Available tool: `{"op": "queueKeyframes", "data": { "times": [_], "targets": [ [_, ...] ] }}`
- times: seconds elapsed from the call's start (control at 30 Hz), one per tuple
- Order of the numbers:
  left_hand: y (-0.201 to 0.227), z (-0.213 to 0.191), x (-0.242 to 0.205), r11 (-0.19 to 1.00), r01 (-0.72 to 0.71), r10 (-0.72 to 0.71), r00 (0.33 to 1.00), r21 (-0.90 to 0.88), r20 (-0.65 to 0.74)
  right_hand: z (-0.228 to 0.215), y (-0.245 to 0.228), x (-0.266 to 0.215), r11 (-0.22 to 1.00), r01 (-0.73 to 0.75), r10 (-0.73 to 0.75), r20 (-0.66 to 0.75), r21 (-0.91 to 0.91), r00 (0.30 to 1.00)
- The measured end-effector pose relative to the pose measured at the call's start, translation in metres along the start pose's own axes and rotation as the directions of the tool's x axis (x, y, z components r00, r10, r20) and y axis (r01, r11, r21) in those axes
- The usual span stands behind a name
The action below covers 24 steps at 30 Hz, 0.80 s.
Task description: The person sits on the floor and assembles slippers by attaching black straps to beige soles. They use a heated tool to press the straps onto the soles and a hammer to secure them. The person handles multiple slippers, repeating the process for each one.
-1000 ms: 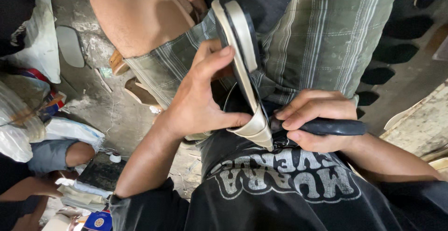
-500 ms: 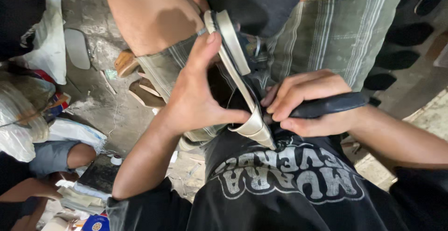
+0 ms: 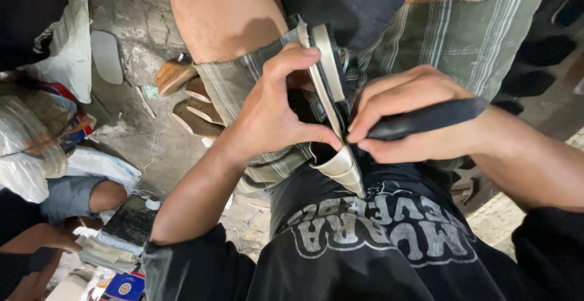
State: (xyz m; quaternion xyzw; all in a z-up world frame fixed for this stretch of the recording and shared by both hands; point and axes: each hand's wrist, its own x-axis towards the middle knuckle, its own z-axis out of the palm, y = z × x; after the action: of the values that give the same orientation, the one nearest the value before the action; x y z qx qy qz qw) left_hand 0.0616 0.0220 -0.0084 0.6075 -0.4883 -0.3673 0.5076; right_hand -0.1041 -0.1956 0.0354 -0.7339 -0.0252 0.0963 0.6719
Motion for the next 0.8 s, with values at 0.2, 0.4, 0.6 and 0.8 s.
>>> {"op": "queueKeyframes", "data": {
  "times": [0.2, 0.4, 0.6, 0.8],
  "targets": [
    [0.004, -0.022, 0.004, 0.977, 0.059, -0.06, 0.998, -0.207, 0.0, -0.003, -0.011, 0.019, 0.987, 0.129, -0.119, -0.104, 0.094, 0.987],
    [-0.004, -0.022, 0.003, 0.98, 0.054, -0.064, 0.997, -0.192, -0.043, 0.032, 0.022, 0.005, 0.976, 0.214, -0.179, -0.38, 0.05, 0.907],
    [-0.01, -0.019, 0.008, 0.96, 0.058, -0.073, 0.996, -0.274, -0.044, 0.026, 0.027, 0.006, 0.962, 0.272, -0.26, -0.407, -0.028, 0.876],
    [-0.014, -0.022, 0.011, 0.937, 0.061, -0.092, 0.993, -0.344, -0.075, 0.024, 0.016, 0.019, 0.957, 0.25, -0.29, -0.426, -0.148, 0.857]
  ]
}}
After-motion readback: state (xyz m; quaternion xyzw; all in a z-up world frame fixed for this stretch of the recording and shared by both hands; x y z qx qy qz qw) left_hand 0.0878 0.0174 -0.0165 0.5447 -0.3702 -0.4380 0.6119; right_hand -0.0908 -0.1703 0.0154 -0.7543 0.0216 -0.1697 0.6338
